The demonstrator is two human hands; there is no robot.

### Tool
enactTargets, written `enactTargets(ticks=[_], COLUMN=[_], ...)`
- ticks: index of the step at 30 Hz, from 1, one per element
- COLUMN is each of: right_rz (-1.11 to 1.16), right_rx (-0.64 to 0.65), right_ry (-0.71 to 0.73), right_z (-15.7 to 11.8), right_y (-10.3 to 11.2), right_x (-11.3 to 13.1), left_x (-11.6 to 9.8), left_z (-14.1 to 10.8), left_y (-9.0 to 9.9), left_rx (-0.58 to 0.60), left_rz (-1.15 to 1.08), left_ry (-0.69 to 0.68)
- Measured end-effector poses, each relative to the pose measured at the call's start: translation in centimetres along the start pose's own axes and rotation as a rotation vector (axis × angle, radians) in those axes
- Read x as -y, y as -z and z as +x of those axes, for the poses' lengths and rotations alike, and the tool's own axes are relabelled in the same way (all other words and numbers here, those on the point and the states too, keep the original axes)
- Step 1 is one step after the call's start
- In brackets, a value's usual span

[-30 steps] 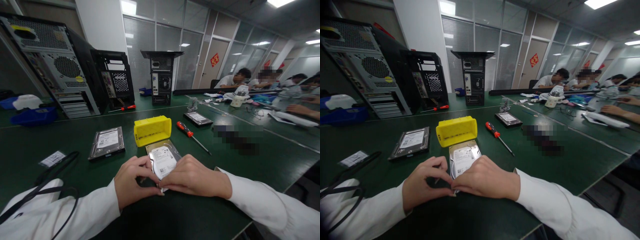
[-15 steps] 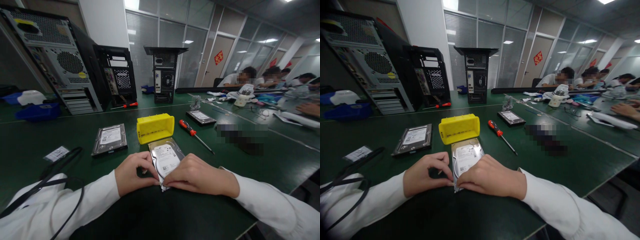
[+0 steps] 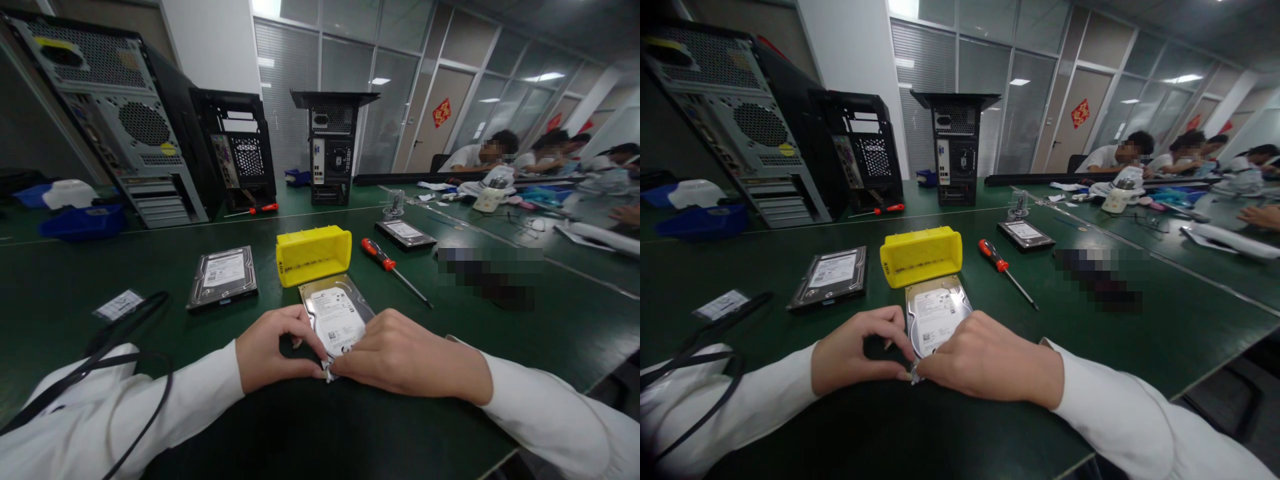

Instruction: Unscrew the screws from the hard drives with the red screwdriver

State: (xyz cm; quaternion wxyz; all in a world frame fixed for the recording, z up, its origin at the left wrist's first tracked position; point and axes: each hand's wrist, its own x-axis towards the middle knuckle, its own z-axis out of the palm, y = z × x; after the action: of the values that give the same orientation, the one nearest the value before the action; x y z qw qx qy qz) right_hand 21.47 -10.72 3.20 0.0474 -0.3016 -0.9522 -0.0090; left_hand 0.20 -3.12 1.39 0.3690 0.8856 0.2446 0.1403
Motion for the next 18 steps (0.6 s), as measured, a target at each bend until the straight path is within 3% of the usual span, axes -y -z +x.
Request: enactTargets(ticks=[13,16,18], right_rz=[0.025,0.034,0.095], right_rx=[-0.021,-0.145,-0.278], right_ry=[-0.009,-0.04,-0.147], right_z=[-0.4,-1.0,-1.7], right_y=[0.1,0.9,1.6], right_x=[0.1,-0.5,-1.6], left_x=[-0.5,-0.6,-0.6], left_z=[0.2,0.2,0.2], left_y=[-0.6,-0.7,-0.7], left_rx=[0.022,0.022,0.026], left_rz=[0.038,0.049,0.043], left_ry=[0.033,0.033,0.032])
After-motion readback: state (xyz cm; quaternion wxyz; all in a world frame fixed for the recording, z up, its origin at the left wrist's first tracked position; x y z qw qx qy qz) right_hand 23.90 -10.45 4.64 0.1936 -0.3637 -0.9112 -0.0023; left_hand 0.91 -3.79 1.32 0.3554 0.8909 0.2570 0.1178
